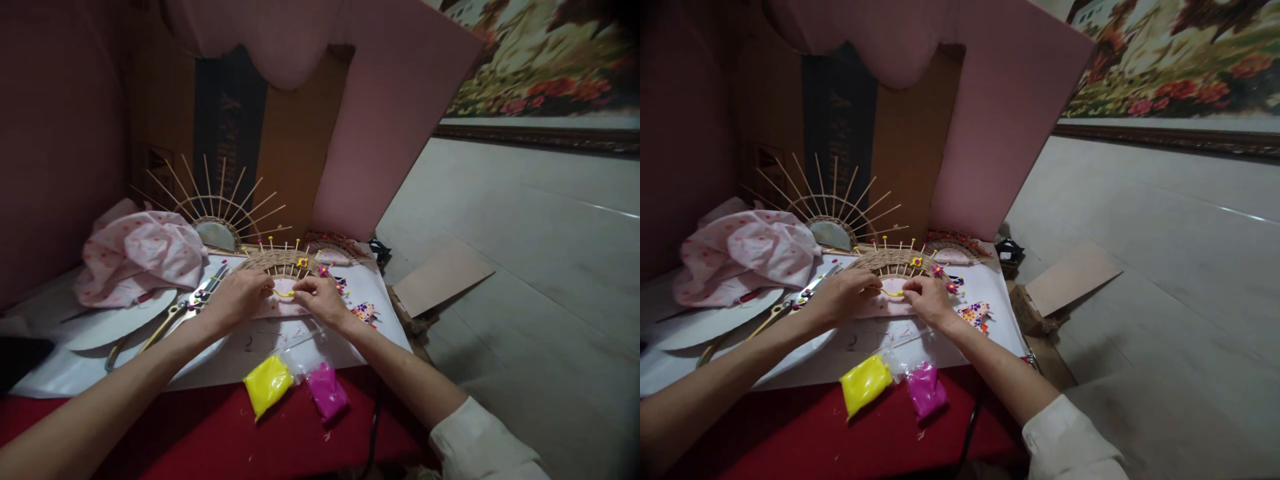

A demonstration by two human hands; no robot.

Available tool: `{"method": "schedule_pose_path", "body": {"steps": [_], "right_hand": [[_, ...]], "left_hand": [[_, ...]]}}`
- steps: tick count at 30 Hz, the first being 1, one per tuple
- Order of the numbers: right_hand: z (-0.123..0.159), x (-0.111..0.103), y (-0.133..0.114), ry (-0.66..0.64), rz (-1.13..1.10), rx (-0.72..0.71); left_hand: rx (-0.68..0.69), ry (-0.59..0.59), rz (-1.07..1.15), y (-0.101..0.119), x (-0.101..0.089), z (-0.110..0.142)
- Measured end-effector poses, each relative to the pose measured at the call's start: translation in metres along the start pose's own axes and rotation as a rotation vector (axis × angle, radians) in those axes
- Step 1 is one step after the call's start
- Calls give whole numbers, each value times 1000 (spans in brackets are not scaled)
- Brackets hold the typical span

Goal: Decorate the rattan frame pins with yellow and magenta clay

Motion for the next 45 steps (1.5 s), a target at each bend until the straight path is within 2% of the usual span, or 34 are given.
{"method": "schedule_pose_path", "body": {"steps": [4, 7, 10, 12, 14, 18, 24, 29, 33, 39, 45], "right_hand": [[14, -22, -2, 52, 32, -21], [38, -64, 0, 165, 113, -33], [67, -104, 22, 231, 263, 87], [87, -119, 43, 229, 344, 205], [102, -125, 52, 243, 394, 216], [103, -106, 42, 225, 353, 110], [51, -36, -17, 67, 318, -180], [14, 5, -34, -47, 451, -205], [4, 13, -29, -73, 441, -150], [3, 6, -14, -36, 159, -116], [0, 1, 12, 23, -133, -44]], "left_hand": [[30, -21, -37, 4, 6, 5], [47, -10, -35, 5, 7, 7], [55, 12, -26, 4, 7, 8], [58, 18, -12, 3, 7, 8], [62, 21, 3, 1, 7, 7], [73, 37, 39, 1, 6, 8], [77, 57, 23, 1, 4, 10], [97, 74, 22, 3, 1, 9], [86, 63, 34, 2, 2, 9], [81, 68, 42, 1, 3, 10], [79, 47, -56, 3, 9, 8]]}}
Point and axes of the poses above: each hand's wrist, its own z-axis away from the middle knuckle, its own x-axis out of the palm, y = z × x, the point moved 10 cm from there along -z, towards the middle knuckle, and after that the axes turned 9 degrees about -y, right-handed, at the moved point
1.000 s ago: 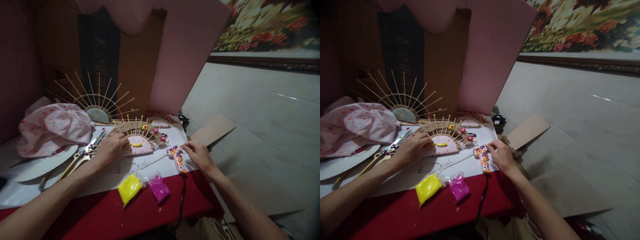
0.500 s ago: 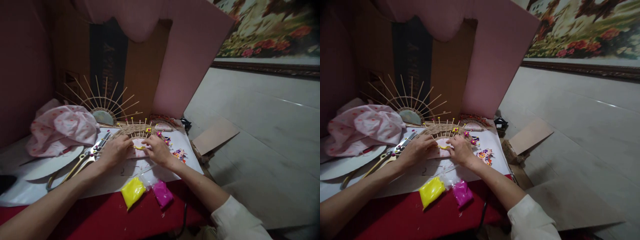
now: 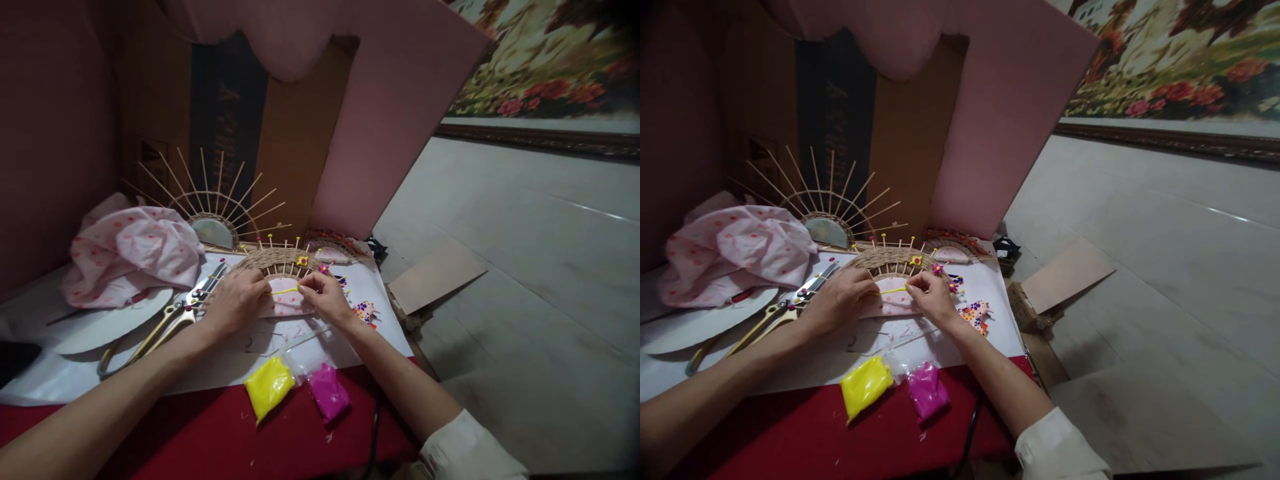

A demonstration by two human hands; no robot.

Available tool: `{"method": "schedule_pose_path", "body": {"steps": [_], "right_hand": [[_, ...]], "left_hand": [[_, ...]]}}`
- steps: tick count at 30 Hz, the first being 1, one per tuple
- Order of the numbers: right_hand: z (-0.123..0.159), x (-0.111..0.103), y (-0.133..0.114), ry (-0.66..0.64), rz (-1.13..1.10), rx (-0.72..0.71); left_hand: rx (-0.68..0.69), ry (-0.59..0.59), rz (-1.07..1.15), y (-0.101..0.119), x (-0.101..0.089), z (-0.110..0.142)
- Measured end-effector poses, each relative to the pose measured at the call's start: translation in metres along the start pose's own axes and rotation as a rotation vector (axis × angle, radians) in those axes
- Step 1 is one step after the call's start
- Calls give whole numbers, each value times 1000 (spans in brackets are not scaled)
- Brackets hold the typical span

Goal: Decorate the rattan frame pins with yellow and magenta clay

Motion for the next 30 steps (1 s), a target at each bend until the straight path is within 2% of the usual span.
{"method": "schedule_pose_path", "body": {"steps": [4, 7, 11, 14, 20, 23, 30], "right_hand": [[2, 2, 7, 24, -148, 8], [5, 3, 3, 24, -221, -1], [9, 10, -10, -37, -381, -9], [11, 17, -14, -84, -550, 26], [14, 19, 2, -11, -816, 148], [17, 24, 8, -21, -905, 195], [17, 29, 1, -98, -887, 137]], "left_hand": [[-8, 31, 1, 2, -5, 0], [29, 90, 70, 9, -14, 1], [100, 199, 198, 24, -25, 3], [80, 241, 215, 28, -27, 4], [20, 224, 253, 19, -21, 4], [7, 201, 304, 14, -18, 3], [23, 228, 279, 14, -22, 5]]}}
Point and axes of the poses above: each hand's wrist, its own z-axis away from the middle knuckle, its own x-axis out of the palm, y = z × x, the point moved 10 cm from there along -z, towards the middle knuckle, and after that the axes turned 9 degrees about -y, right-handed, at the moved point
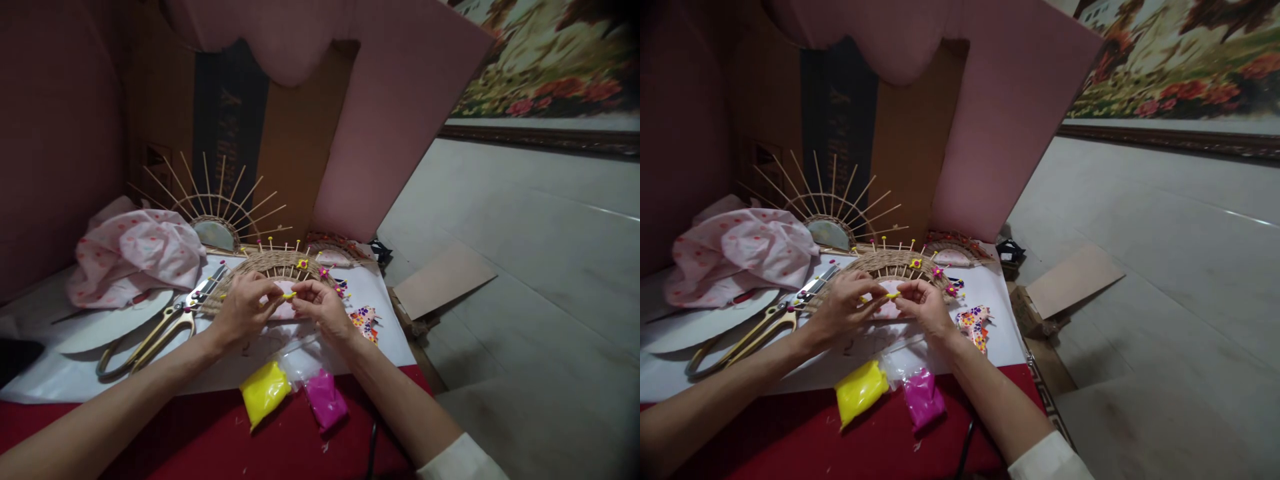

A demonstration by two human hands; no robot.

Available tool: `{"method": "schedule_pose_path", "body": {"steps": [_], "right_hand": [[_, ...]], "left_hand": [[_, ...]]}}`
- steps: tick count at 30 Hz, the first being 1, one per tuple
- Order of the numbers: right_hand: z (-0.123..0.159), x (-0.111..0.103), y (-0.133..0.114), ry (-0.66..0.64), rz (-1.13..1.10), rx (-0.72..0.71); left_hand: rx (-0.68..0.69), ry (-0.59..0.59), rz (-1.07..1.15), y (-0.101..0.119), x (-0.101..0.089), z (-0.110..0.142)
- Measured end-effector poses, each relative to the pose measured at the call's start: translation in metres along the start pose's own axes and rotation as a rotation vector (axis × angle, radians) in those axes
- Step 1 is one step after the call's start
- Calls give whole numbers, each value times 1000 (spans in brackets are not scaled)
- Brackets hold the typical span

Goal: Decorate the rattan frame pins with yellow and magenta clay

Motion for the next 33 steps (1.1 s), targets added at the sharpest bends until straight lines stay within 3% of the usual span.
{"method": "schedule_pose_path", "body": {"steps": [7, 19, 27, 33], "right_hand": [[2, -1, -23, 55, 327, -173], [5, 7, -18, -15, 278, -130], [5, -1, -21, 36, 307, -163], [7, 8, -16, -16, 333, -141]], "left_hand": [[-9, -32, 46, 1, 3, 0], [7, 9, 114, 6, -3, 0], [-47, -60, 200, 0, 3, -2], [-53, -19, 181, -2, -1, -1]]}}
Point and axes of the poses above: each hand's wrist, its own z-axis away from the middle knuckle, its own x-axis out of the palm, y = z × x, the point moved 10 cm from there along -z, towards the middle knuckle, and after that the axes turned 9 degrees about -y, right-handed, at the moved point
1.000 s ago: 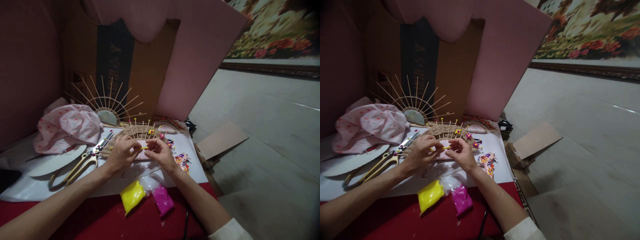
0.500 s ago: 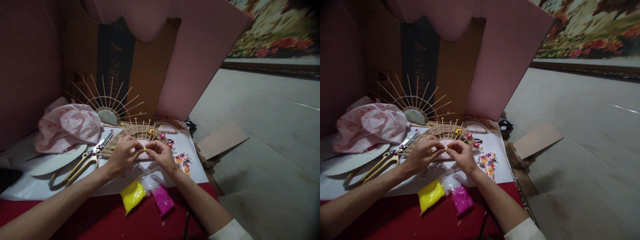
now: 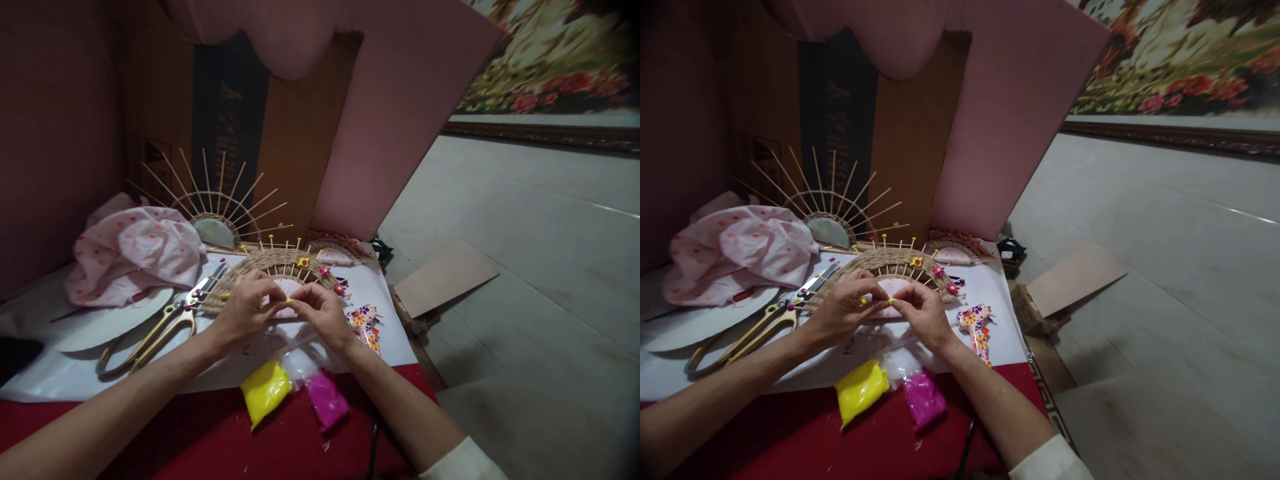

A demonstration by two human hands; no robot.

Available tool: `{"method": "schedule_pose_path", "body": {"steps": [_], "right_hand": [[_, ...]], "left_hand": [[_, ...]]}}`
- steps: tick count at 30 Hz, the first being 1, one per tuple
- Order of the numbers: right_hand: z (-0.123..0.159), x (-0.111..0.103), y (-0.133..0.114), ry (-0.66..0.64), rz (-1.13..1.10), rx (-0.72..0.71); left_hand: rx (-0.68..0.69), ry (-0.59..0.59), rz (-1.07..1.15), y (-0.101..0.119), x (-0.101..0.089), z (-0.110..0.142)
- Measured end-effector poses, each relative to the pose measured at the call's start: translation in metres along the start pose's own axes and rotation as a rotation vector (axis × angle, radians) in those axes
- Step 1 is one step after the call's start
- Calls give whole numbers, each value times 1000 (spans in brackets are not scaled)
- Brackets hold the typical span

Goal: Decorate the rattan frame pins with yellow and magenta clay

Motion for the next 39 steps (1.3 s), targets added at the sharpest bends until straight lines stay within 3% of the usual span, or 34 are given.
{"method": "schedule_pose_path", "body": {"steps": [6, 9, 16, 24, 30, 35, 39], "right_hand": [[0, -7, 1, 44, 19, -14], [1, -9, 2, 46, 24, -24], [1, -7, 9, 31, -9, 2], [3, -6, 0, 48, 71, -33], [5, -5, -1, 57, 94, -40], [4, -9, 8, 64, -17, 4], [6, -13, 5, 106, 37, 8]], "left_hand": [[-138, -197, 358, -15, 21, -1], [-179, -253, 388, -18, 25, -1], [-189, -115, 147, -24, 10, -1], [-175, -208, 267, -17, 19, -2], [-106, -104, 146, -17, 10, -2], [-115, -114, 130, -20, 9, -3], [-94, -137, 96, -15, 11, -4]]}}
Point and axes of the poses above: each hand's wrist, its own z-axis away from the middle knuckle, its own x-axis out of the palm, y = z × x, the point moved 10 cm from there along -z, towards the middle knuckle, and after that the axes turned 9 degrees about -y, right-handed, at the moved point
